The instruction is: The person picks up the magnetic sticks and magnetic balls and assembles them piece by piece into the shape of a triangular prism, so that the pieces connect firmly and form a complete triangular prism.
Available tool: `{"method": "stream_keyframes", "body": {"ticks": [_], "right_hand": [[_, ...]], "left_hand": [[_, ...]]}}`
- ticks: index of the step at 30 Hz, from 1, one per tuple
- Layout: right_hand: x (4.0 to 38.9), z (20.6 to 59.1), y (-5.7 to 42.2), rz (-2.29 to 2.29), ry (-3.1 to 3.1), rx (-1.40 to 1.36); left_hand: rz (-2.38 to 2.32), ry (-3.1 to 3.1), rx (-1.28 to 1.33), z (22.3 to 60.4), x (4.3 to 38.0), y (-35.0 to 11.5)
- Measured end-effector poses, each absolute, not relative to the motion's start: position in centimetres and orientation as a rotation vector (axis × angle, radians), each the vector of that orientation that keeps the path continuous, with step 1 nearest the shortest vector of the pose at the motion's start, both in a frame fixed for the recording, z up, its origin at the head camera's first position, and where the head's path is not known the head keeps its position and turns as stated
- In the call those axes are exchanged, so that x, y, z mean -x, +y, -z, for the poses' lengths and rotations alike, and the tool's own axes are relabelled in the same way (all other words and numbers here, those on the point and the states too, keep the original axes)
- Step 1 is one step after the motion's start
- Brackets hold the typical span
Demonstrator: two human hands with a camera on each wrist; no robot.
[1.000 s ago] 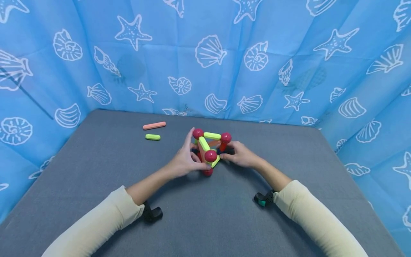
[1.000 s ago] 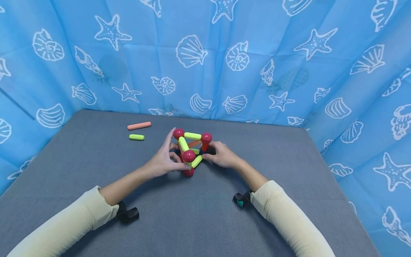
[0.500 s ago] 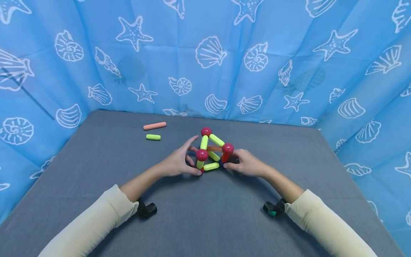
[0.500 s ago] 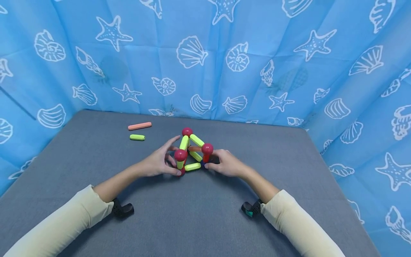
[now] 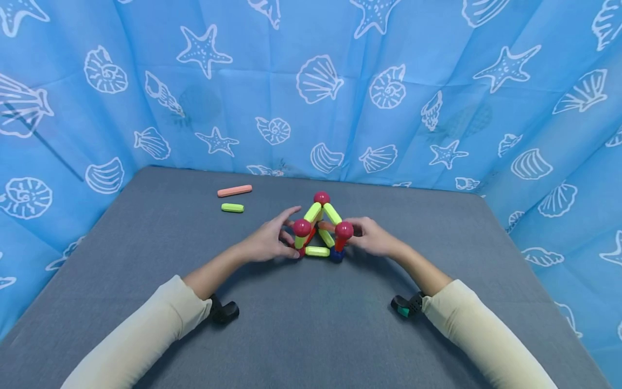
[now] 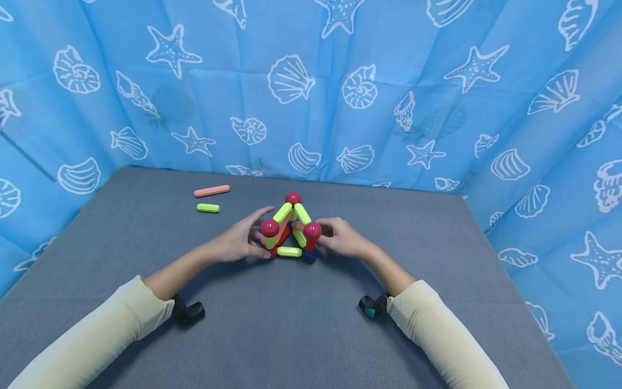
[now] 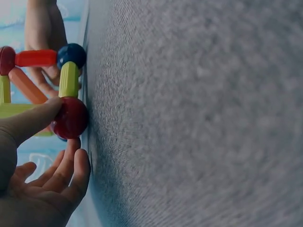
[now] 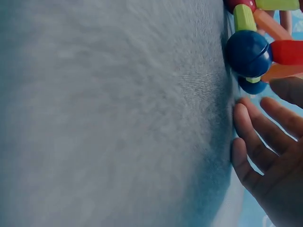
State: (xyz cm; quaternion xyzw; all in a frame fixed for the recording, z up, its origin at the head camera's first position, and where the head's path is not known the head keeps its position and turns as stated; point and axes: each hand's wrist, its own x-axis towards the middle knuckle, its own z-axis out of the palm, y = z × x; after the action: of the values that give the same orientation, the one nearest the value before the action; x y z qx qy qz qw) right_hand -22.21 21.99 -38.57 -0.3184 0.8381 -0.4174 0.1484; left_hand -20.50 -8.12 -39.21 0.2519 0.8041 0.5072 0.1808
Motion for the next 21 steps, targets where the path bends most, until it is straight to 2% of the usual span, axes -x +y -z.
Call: {"method": "stream_keyframes", "body": {"ticks": [14, 21], "right_hand": [[24.4, 38.8, 19.5, 1.207, 2.417, 0.815], [24.6, 38.7, 19.4, 1.207, 2.339, 0.814]], "left_hand": [[-1.41, 2.257, -0.707, 39.4, 21.1, -8.8], [-1.353, 2.369, -0.741, 38.6, 23.4, -12.5]]}}
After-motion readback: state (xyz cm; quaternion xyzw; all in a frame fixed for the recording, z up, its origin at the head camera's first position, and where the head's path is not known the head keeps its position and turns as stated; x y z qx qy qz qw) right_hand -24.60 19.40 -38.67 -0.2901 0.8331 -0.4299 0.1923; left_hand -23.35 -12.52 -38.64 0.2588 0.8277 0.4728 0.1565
